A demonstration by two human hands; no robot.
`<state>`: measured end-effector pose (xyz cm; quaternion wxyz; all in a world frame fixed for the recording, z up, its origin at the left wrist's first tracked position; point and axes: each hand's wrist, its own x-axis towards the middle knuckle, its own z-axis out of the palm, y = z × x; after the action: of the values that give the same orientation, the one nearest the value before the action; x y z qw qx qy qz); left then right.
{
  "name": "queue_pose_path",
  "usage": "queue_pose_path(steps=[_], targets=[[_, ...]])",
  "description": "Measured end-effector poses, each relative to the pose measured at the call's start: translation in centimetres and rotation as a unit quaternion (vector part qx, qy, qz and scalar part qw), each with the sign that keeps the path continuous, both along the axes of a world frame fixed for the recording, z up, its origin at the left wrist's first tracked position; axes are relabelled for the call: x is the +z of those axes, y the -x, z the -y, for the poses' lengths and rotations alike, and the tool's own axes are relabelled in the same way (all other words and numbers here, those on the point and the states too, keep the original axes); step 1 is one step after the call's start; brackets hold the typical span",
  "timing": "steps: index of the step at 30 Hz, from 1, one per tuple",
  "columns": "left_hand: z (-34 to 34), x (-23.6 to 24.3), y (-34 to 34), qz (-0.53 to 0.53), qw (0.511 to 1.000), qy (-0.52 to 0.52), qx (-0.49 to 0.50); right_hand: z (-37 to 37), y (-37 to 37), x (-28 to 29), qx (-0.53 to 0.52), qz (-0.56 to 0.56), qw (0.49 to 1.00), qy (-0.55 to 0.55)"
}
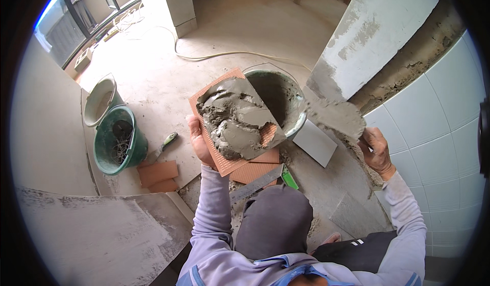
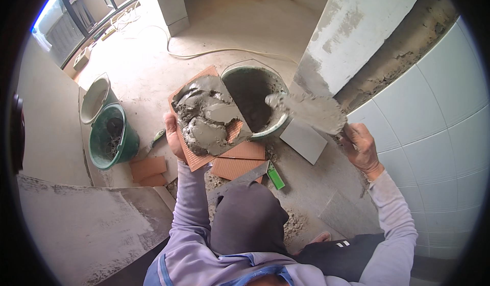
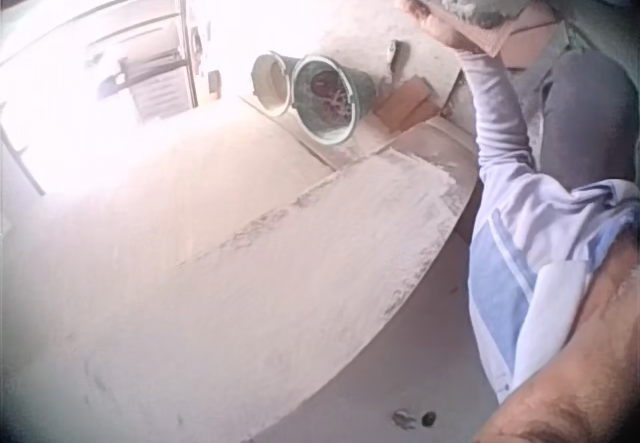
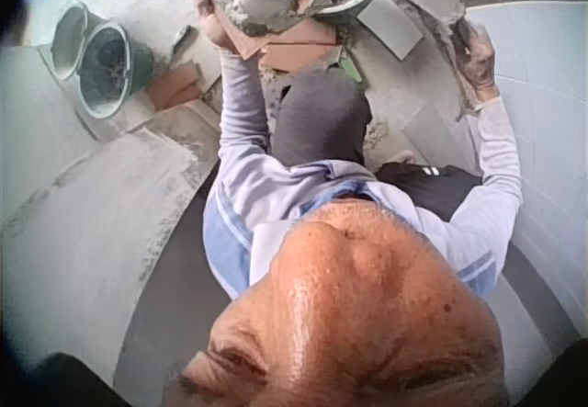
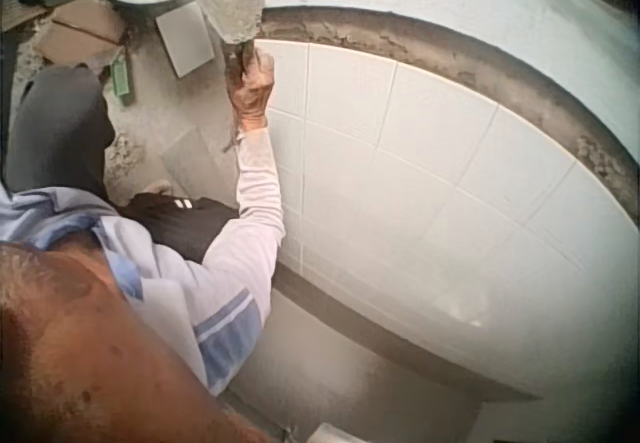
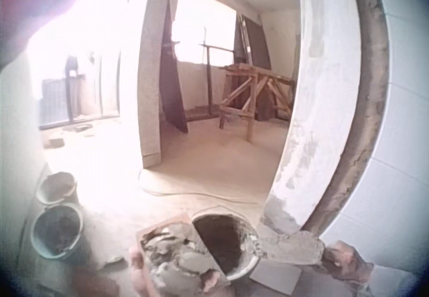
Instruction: The person applies adhesive to a white tile using a notched trowel and places it on a partially tiled wall. They adjust the tile's position and tap it with a wooden handle to secure it.
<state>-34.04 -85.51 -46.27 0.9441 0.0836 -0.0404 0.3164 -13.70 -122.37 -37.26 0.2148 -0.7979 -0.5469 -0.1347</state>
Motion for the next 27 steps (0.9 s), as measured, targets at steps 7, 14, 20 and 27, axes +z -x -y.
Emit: queue_pose_path(steps=[7,14,20,27], targets=[[1.5,1.4,-0.4,0.033,0.996,-0.022,-0.074,-7.3,-0.7,-0.9,0.071,0.065,0.991,-0.095],[2.3,2.1,0.0,0.035,0.997,-0.014,-0.064,-10.5,-0.5,-3.0,0.07,0.098,0.99,-0.078],[1.7,-0.7,0.1,-0.039,0.998,-0.04,-0.028,-8.6,-0.2,-5.4,0.033,0.055,0.994,-0.083],[-3.2,-2.6,1.9,-0.086,0.94,-0.108,-0.311,-6.3,3.6,-9.6,-0.071,-0.004,0.993,-0.089]])
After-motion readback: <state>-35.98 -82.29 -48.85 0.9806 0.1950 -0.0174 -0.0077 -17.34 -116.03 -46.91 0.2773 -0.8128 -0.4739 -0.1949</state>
